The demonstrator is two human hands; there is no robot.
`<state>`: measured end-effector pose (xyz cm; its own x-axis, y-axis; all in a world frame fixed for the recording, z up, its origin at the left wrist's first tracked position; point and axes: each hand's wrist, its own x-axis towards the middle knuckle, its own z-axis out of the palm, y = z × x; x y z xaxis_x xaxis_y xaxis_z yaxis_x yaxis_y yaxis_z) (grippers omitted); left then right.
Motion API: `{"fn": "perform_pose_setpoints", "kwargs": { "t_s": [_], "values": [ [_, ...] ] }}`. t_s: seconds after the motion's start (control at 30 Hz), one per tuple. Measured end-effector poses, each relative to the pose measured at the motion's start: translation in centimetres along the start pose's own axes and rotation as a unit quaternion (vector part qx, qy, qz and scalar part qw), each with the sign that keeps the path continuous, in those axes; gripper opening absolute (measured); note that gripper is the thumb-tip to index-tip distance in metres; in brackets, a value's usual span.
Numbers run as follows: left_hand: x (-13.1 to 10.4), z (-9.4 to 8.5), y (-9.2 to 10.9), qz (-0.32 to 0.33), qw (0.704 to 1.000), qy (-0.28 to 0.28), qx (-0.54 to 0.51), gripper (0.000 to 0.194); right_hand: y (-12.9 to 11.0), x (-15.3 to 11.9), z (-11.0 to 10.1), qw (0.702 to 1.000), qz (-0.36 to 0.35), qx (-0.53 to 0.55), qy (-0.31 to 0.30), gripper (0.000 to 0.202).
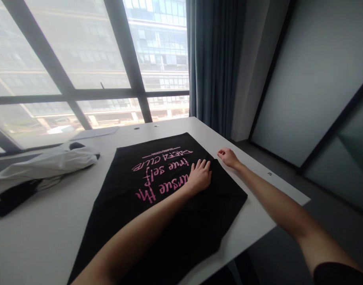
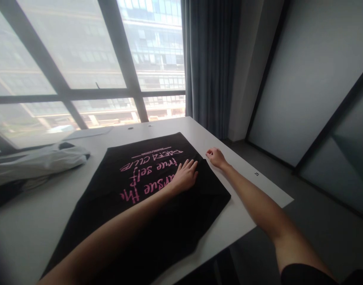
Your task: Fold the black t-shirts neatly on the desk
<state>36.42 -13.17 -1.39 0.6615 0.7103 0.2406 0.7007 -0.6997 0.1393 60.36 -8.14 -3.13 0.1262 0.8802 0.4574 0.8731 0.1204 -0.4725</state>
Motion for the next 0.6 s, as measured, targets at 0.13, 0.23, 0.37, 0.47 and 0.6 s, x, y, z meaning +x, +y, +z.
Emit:
{"fn": "perform_pose_setpoints", "kwargs": {
  "t_s": [0.13, 0.23, 0.37, 0.47, 0.6],
  "values": [
    [0.8, 0.4, -1.6, -0.019, 0.999, -0.039, -0.01, 0.054, -0.3, -0.4, 0.6, 0.999, -0.006, 0.01, -0.036, 0.013],
    [1.1, 0.5, -1.9, -0.028, 0.999, -0.033, -0.018, 0.054, -0.4, -0.4, 0.5, 0.999, 0.013, 0.003, -0.031, 0.019],
    [1.1, 0.4, -1.3, 0.002, 0.999, 0.021, -0.028, 0.051, -1.1, -0.3, -0.8, 0.999, 0.029, -0.001, 0.034, 0.031],
    [0.8, 0.7, -0.9, 0.038, 0.998, -0.022, -0.033, 0.053, -2.1, -0.9, -1.1, 0.998, -0.055, 0.018, 0.016, 0.039],
    [0.6, 1.2, -1.0, 0.046, 0.997, -0.056, -0.026, 0.058, -3.2, -2.4, 0.2, 0.979, -0.118, -0.018, -0.165, 0.049]
  ]
}}
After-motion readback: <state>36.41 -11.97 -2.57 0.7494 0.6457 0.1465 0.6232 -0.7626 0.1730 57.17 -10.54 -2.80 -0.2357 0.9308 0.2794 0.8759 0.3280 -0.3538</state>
